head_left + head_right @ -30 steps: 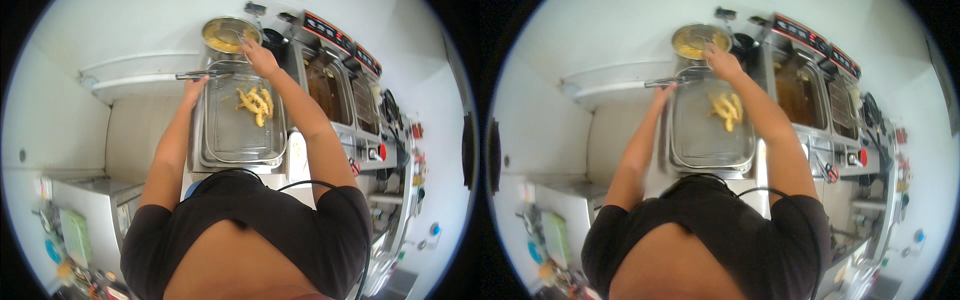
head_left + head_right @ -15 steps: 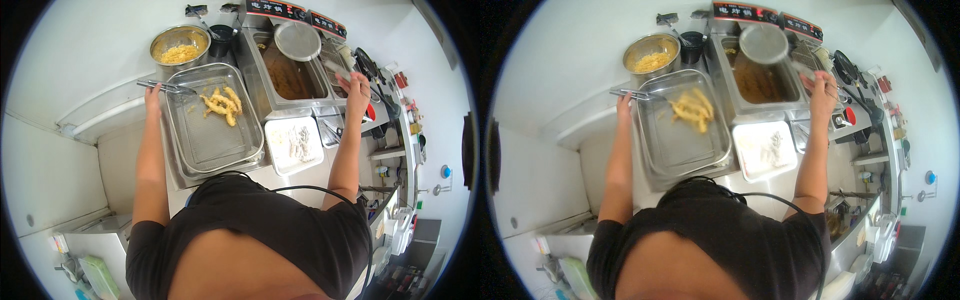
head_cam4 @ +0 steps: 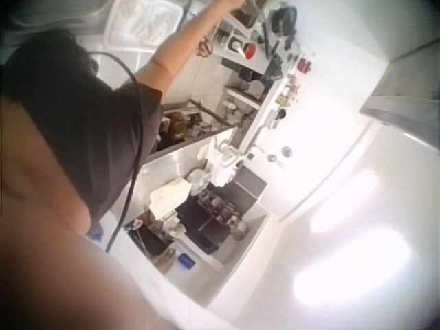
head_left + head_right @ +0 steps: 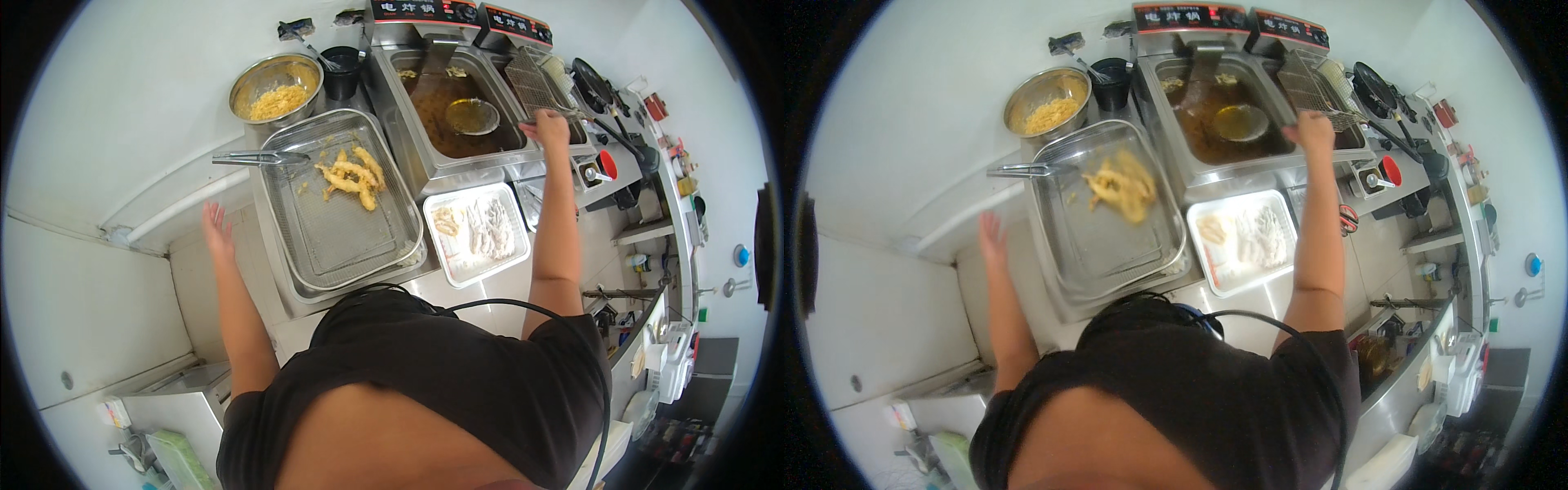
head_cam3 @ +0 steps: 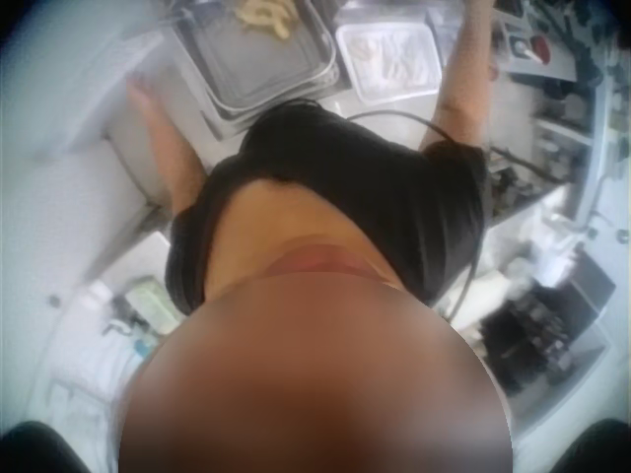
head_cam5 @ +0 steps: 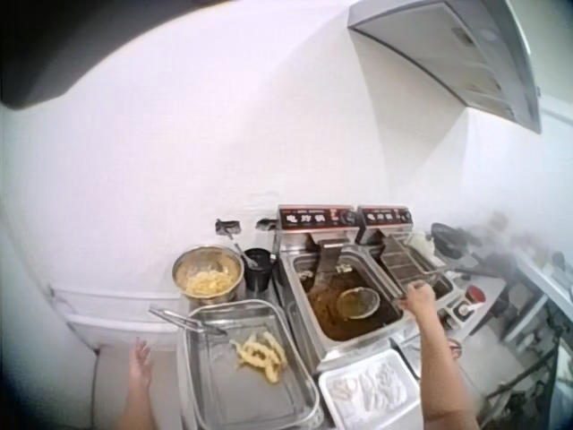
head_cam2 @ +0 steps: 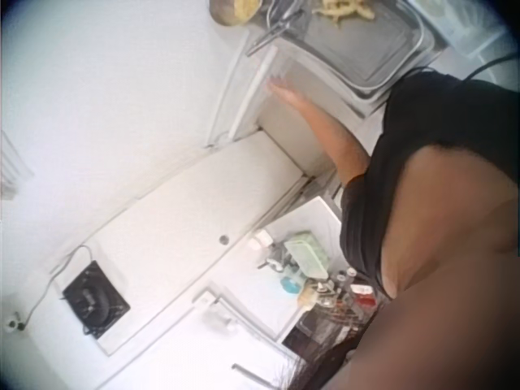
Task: The person prepares a bento box by scooping rice into a red container, adding sauces, and retrieving fried food from a deep fryer. They place the fried items and shredded toppings into the container, add shredded lettuce, and finish by drizzling sauce over the contents.
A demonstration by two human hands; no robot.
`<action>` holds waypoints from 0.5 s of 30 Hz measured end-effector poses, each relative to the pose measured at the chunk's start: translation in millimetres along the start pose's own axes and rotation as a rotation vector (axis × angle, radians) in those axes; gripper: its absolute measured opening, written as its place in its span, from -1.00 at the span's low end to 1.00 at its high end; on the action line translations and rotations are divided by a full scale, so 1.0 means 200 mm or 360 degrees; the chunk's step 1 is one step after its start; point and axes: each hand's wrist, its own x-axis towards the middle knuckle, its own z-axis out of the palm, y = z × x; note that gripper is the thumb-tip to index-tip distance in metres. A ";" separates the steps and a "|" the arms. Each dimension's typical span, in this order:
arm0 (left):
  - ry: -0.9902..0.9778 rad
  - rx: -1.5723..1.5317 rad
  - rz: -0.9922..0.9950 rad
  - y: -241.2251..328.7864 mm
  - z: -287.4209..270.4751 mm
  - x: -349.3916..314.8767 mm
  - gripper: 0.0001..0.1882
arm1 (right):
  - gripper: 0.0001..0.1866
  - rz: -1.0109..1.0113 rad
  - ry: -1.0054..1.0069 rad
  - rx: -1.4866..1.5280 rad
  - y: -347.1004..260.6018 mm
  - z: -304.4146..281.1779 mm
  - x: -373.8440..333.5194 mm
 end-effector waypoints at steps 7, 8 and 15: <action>0.0501 0.0153 -0.0189 -0.02 -0.46 -0.51 -0.26 | -0.69 -0.0373 0.0435 -0.0312 -0.13 0.39 0.11; 0.0577 0.0189 -0.0194 -0.05 -0.55 -0.58 -0.25 | -0.68 -0.0361 0.0462 -0.0377 -0.16 0.43 0.10; 0.0953 0.0350 -0.0620 -0.44 -1.31 -0.96 -0.31 | -0.74 -0.0775 0.0287 -0.0238 -0.09 0.39 0.01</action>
